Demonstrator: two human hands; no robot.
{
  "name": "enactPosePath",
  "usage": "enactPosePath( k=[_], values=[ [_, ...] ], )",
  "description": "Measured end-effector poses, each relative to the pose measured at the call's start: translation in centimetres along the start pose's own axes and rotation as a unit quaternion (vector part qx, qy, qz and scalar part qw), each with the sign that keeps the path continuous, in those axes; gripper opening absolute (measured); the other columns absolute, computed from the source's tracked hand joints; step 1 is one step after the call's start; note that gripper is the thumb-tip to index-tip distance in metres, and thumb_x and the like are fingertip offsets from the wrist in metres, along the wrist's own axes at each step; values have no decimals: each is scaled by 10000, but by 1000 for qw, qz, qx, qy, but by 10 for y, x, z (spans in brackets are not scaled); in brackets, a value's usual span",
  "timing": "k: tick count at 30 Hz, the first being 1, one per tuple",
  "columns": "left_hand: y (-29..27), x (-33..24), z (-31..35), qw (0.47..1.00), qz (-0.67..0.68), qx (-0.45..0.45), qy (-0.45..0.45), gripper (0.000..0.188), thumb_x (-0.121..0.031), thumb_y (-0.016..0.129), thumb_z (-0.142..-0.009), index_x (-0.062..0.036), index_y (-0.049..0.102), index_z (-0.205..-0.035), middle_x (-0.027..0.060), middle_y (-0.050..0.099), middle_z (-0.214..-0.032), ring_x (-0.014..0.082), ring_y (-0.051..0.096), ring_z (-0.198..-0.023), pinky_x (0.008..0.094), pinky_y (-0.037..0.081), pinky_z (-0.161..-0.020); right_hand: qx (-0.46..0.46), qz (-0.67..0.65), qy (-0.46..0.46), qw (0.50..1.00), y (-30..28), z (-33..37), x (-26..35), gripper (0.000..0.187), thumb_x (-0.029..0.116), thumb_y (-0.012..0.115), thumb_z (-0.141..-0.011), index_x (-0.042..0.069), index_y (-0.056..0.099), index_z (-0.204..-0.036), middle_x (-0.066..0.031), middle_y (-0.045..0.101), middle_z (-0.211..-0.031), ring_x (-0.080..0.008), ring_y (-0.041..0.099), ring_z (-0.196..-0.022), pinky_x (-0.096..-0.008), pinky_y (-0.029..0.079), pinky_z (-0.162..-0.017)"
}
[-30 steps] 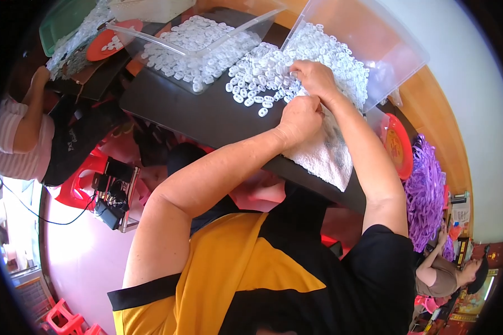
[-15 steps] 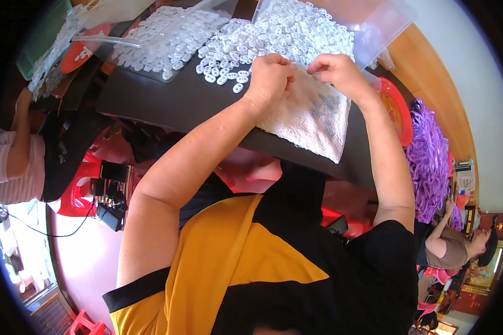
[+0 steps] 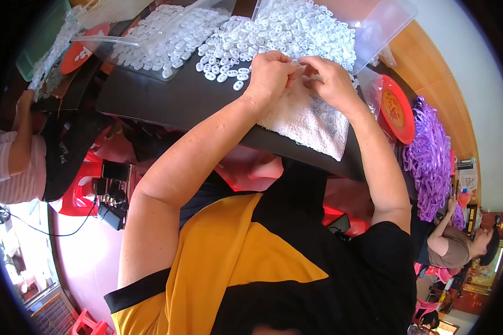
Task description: Inspecting and sorting small white plastic components at a desk.
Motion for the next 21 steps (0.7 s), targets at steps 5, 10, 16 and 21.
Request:
enactPosePath(
  k=[5, 10, 16, 21],
  values=[
    [1, 1, -1, 1000, 2, -3, -6, 132, -88, 651, -845, 36, 606, -850, 65, 574, -662, 113, 492, -480, 245, 322, -364, -34, 13, -19, 999, -5, 5, -3, 147, 124, 692, -749, 58, 650, -874, -92, 649, -845, -296, 636, -786, -383, 497, -666],
    [0, 2, -2, 1000, -9, 0, -4, 134, -92, 652, -846, 34, 607, -856, 62, 579, -665, 111, 493, -483, 243, 323, -365, -44, 63, -20, 997, 0, 5, -2, 125, 160, 693, -764, 47, 657, -804, -98, 643, -828, -316, 625, -787, -392, 492, -666],
    [4, 1, 0, 998, -51, 19, 7, 135, -95, 648, -852, 30, 610, -886, 54, 587, -678, 94, 494, -499, 233, 330, -382, -119, -65, 100, 986, -4, 7, -17, 118, 148, 672, -800, 35, 670, -833, -84, 652, -783, -222, 623, -708, -343, 476, -629],
    [7, -6, 8, 999, -13, 27, 26, 150, -118, 642, -860, 24, 613, -900, 50, 597, -706, 88, 508, -540, 213, 358, -434, -119, -442, 242, 855, -14, 12, -12, 144, 151, 637, -865, 12, 668, -885, -33, 637, -751, -128, 598, -673, -264, 439, -654]
  ],
)
Point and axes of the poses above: each hand's wrist, its own z-axis away from the middle knuckle, its own y-axis out of the palm, x = y × z, the point moved 5 cm from there along -z, towards the middle knuckle
